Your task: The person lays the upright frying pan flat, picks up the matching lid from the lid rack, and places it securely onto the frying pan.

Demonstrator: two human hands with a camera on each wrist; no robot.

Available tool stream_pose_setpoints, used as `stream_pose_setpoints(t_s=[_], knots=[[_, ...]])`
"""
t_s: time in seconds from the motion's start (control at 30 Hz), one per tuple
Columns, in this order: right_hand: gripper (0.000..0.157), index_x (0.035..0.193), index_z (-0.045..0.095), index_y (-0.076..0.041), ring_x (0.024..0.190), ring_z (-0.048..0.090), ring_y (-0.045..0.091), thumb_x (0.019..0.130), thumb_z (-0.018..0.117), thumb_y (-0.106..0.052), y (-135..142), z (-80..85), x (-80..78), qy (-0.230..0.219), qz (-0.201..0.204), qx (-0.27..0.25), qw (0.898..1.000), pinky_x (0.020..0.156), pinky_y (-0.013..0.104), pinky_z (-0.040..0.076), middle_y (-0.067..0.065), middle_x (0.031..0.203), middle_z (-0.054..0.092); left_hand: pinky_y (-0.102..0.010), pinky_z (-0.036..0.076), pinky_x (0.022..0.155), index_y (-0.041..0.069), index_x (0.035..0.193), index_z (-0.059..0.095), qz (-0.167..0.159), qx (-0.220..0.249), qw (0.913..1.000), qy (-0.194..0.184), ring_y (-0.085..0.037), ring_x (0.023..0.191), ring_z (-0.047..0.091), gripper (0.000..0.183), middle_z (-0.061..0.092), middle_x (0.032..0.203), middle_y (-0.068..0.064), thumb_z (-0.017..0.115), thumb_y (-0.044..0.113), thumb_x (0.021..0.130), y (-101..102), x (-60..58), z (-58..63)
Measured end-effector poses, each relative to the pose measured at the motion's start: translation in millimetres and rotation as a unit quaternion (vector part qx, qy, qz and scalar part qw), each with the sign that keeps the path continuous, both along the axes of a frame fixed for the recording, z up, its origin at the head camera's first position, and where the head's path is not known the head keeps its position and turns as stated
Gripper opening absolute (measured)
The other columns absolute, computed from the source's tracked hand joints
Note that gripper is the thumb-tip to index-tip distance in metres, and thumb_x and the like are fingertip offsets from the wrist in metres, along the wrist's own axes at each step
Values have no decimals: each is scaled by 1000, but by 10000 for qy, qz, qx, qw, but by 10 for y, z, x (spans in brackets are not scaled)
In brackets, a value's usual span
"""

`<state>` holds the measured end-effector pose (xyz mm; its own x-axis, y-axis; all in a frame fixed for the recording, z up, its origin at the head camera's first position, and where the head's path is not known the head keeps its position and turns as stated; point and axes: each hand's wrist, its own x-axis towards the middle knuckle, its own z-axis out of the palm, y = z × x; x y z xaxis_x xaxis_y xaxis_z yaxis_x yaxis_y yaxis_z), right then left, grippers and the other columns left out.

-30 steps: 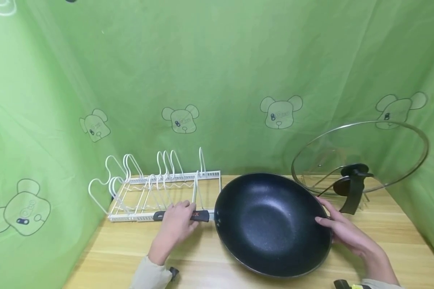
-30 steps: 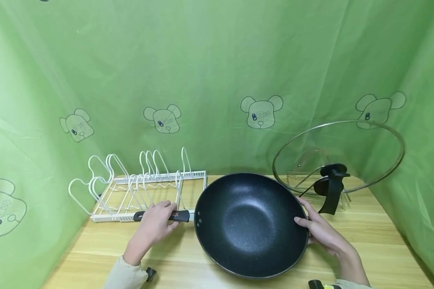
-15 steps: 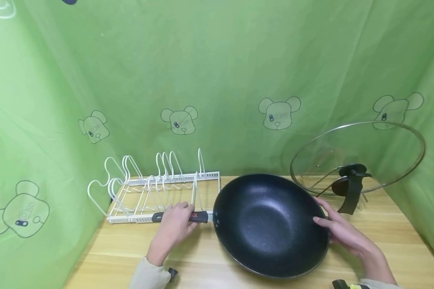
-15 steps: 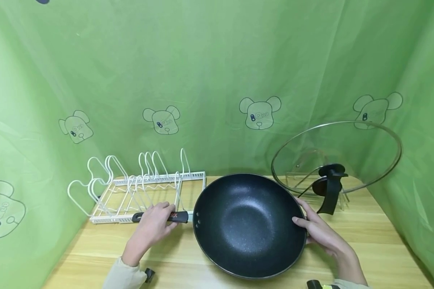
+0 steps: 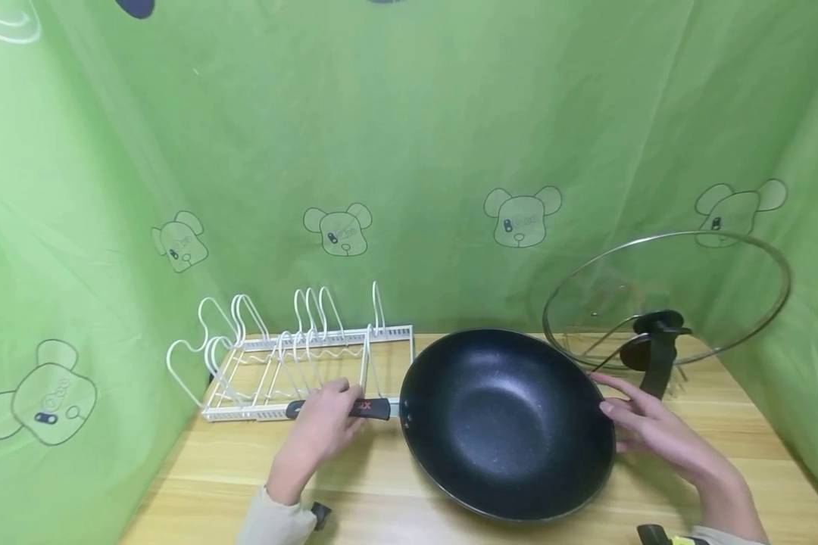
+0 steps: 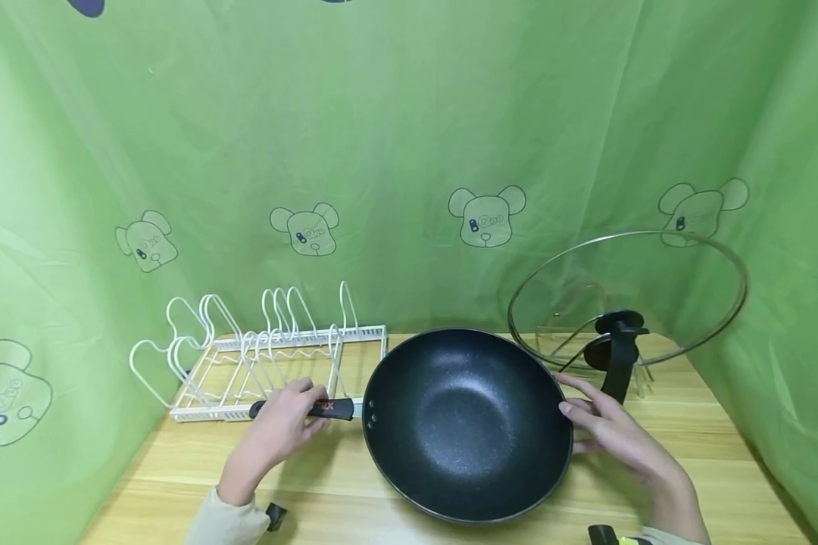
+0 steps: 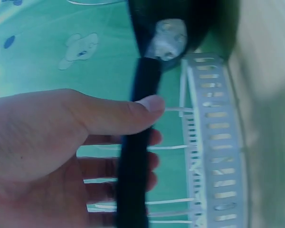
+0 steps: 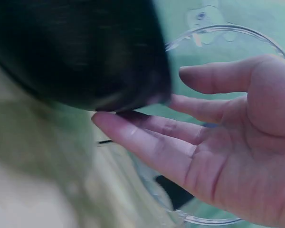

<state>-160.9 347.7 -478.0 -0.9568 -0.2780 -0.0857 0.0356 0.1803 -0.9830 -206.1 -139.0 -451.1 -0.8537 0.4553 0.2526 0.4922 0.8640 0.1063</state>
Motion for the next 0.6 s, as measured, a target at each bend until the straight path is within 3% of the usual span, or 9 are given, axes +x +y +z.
stream_pose_setpoints(t_s=[0.17, 0.3, 0.43, 0.6], knots=[[51, 148, 19, -3, 108, 61, 24, 102, 40, -13, 128, 158, 70, 676, 185, -53, 9975, 80, 46, 53, -4, 126, 59, -29, 43, 64, 16, 93, 64, -266, 197, 9990, 304, -12, 71, 48, 24, 53, 82, 6, 77, 27, 77, 18, 64, 120], [46, 145, 29, -2, 105, 63, 19, 101, 41, -7, 196, 283, 131, 1335, -183, 128, 9908, 78, 40, 55, -3, 123, 61, -27, 48, 67, 15, 99, 64, -553, 624, 9959, 354, -11, 76, 53, 21, 57, 88, 4, 74, 24, 82, 116, 107, 210], [44, 142, 33, 2, 104, 64, 15, 99, 43, 0, 261, 384, 213, 1927, -596, 233, 9792, 77, 30, 55, -1, 120, 64, -26, 52, 76, 15, 104, 62, -791, 1253, 9890, -14, -11, 87, 59, 20, 61, 99, 2, 69, 21, 87, 264, 110, 293], [45, 138, 39, 5, 100, 65, 11, 94, 50, 7, 310, 429, 269, 2284, -1161, -63, 9666, 75, 26, 54, 2, 115, 66, -27, 51, 81, 13, 111, 60, -1187, 1745, 9765, -444, -14, 93, 61, 24, 63, 103, 0, 64, 26, 91, 490, 99, 395]])
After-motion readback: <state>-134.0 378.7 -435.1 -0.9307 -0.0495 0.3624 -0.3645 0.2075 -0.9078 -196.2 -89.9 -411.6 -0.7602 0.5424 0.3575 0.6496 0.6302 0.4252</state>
